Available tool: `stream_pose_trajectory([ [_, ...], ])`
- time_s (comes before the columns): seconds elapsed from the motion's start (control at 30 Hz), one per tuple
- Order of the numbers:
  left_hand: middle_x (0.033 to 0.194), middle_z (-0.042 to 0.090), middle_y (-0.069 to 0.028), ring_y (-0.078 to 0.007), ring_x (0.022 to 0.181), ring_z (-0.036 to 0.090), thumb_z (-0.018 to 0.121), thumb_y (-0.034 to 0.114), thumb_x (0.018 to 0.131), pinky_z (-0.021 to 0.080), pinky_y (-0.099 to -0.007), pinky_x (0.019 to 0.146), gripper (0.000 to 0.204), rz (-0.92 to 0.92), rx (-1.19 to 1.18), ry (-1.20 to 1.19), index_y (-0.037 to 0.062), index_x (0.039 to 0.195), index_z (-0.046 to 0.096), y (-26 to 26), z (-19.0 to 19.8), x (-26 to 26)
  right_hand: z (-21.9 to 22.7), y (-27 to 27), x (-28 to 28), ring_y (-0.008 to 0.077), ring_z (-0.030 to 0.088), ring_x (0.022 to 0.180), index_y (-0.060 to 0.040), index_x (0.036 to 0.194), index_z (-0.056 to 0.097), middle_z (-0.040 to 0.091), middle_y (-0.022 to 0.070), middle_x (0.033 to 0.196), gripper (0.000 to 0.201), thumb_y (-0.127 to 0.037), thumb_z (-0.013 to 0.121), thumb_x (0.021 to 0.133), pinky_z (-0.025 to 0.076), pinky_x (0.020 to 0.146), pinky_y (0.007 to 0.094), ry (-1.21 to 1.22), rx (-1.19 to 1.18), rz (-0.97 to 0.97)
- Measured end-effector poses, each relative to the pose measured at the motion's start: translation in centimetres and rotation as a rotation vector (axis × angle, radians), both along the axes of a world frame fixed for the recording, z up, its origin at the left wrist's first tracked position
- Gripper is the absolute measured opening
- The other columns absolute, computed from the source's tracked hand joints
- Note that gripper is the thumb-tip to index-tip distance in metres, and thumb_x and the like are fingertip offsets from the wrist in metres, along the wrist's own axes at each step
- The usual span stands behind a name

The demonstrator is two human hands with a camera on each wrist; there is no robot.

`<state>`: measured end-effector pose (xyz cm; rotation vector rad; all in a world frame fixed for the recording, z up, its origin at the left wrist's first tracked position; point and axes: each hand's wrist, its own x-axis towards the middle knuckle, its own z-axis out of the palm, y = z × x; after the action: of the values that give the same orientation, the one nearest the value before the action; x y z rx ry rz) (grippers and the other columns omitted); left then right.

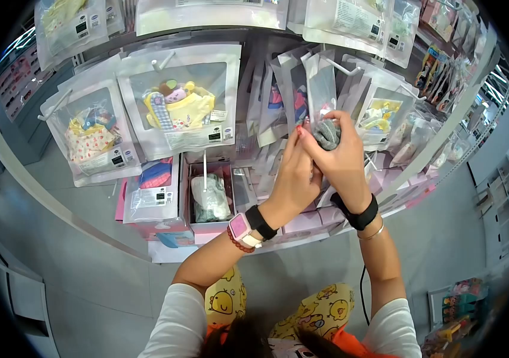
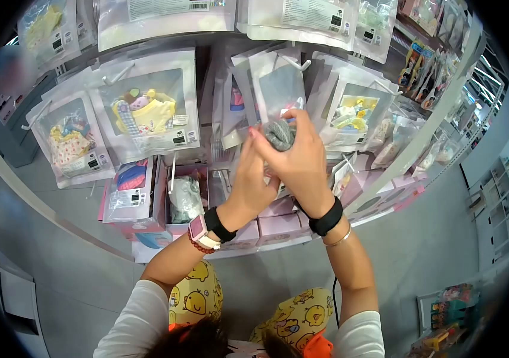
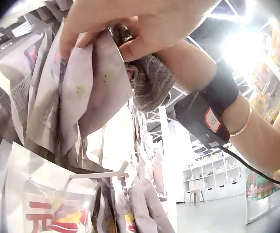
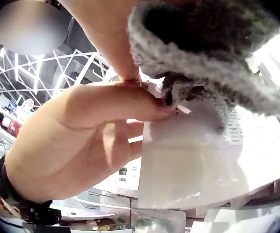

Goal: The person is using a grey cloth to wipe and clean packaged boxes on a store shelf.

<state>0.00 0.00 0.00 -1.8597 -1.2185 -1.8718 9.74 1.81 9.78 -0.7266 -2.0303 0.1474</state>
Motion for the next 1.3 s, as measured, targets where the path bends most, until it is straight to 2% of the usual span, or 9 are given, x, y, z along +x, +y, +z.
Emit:
stream_pose_trajectory([
  [0.23,0.142,0.038,-0.0297,-0.0462,0.136,0.032,0.060,0.004,0.076,0.031,-0.0465,0.110,0.065,-0.168,-0.030,0.126,-0.0065,0.136,0.039,-3.6,0.5,-1.5,-0.3,-0.6,0.0,0.0443,0.064,0.087,0.0069,0.117,0.054,0.064,0.0291,0.096,0.053,-0.026,0.069,0.078,0.051,0.074,0.0451,-0.021,0.014,-0.151],
  [0.33,0.141,0.035,-0.0277,-0.0432,0.130,0.039,0.058,0.002,0.083,0.033,-0.0462,0.107,0.055,0.050,0.012,-0.189,-0.0101,0.133,0.038,-2.2,-0.2,-2.6,-0.1,-0.2,0.0,0.0444,0.063,0.092,0.0122,0.118,0.056,0.063,0.0317,0.102,0.055,-0.025,0.067,0.079,0.051,0.080,0.0435,-0.021,0.004,-0.071],
  [0.6,0.111,0.060,-0.0266,-0.0354,0.098,0.064,0.064,0.009,0.087,0.050,-0.0396,0.085,0.046,-0.146,-0.193,-0.416,-0.0097,0.123,0.042,3.9,-0.5,-3.9,-2.0,1.4,-0.5,0.0447,0.062,0.096,0.0149,0.122,0.051,0.062,0.0333,0.104,0.059,-0.023,0.066,0.079,0.050,0.084,0.0434,-0.069,0.049,-0.038],
  [0.67,0.087,0.066,-0.0255,-0.0379,0.078,0.066,0.063,0.007,0.085,0.050,-0.0420,0.069,0.028,-0.004,-0.219,-0.400,-0.0086,0.105,0.052,3.6,0.1,-4.2,-2.4,1.7,-0.9,0.0451,0.062,0.094,0.0186,0.125,0.045,0.061,0.0341,0.102,0.067,-0.024,0.067,0.079,0.050,0.083,0.0443,-0.069,0.025,-0.018],
  [0.83,0.065,0.058,-0.0252,-0.0442,0.062,0.058,0.062,0.012,0.082,0.043,-0.0485,0.058,0.013,0.335,-0.261,-0.225,-0.0015,0.080,0.061,2.4,0.2,-6.0,-3.3,2.3,-2.7,0.0443,0.063,0.092,0.0192,0.132,0.035,0.062,0.0333,0.097,0.079,-0.027,0.068,0.077,0.051,0.080,0.0444,-0.086,0.029,-0.048],
  [0.9,0.062,0.051,-0.0230,-0.0366,0.054,0.048,0.064,0.010,0.080,0.038,-0.0434,0.053,0.015,0.385,-0.157,-0.231,-0.0035,0.078,0.056,1.7,0.6,-7.2,-3.2,2.4,-3.6,0.0425,0.065,0.085,0.0178,0.135,0.032,0.063,0.0328,0.088,0.079,-0.026,0.067,0.079,0.052,0.076,0.0437,-0.098,0.003,-0.016],
  [0.97,0.078,0.061,-0.0292,-0.0466,0.074,0.059,0.062,0.009,0.083,0.044,-0.0489,0.065,0.019,0.397,-0.258,-0.294,-0.0052,0.095,0.063,-0.5,2.4,-7.5,-3.4,3.6,-4.9,0.0422,0.065,0.084,0.0197,0.135,0.030,0.063,0.0325,0.087,0.082,-0.027,0.067,0.078,0.052,0.075,0.0435,-0.071,0.013,-0.003],
  [1.1,0.104,0.064,-0.0297,-0.0438,0.094,0.062,0.056,0.006,0.086,0.048,-0.0450,0.082,0.034,0.541,-0.055,-0.193,-0.0065,0.118,0.058,-1.3,2.8,-8.0,-3.0,3.6,-7.3,0.0400,0.065,0.075,0.0263,0.132,0.024,0.063,0.0300,0.082,0.088,-0.030,0.066,0.079,0.053,0.069,0.0424,0.094,-0.146,0.153],
  [1.3,0.146,0.034,-0.0287,-0.0425,0.135,0.035,0.044,0.001,0.091,0.029,-0.0446,0.110,0.051,0.407,-0.021,-0.073,-0.0067,0.141,0.035,-1.6,1.9,-5.8,-3.2,3.3,-9.6,0.0378,0.067,0.078,0.0308,0.131,0.011,0.064,0.0306,0.084,0.099,-0.036,0.066,0.082,0.053,0.070,0.0384,0.235,-0.251,0.146],
])
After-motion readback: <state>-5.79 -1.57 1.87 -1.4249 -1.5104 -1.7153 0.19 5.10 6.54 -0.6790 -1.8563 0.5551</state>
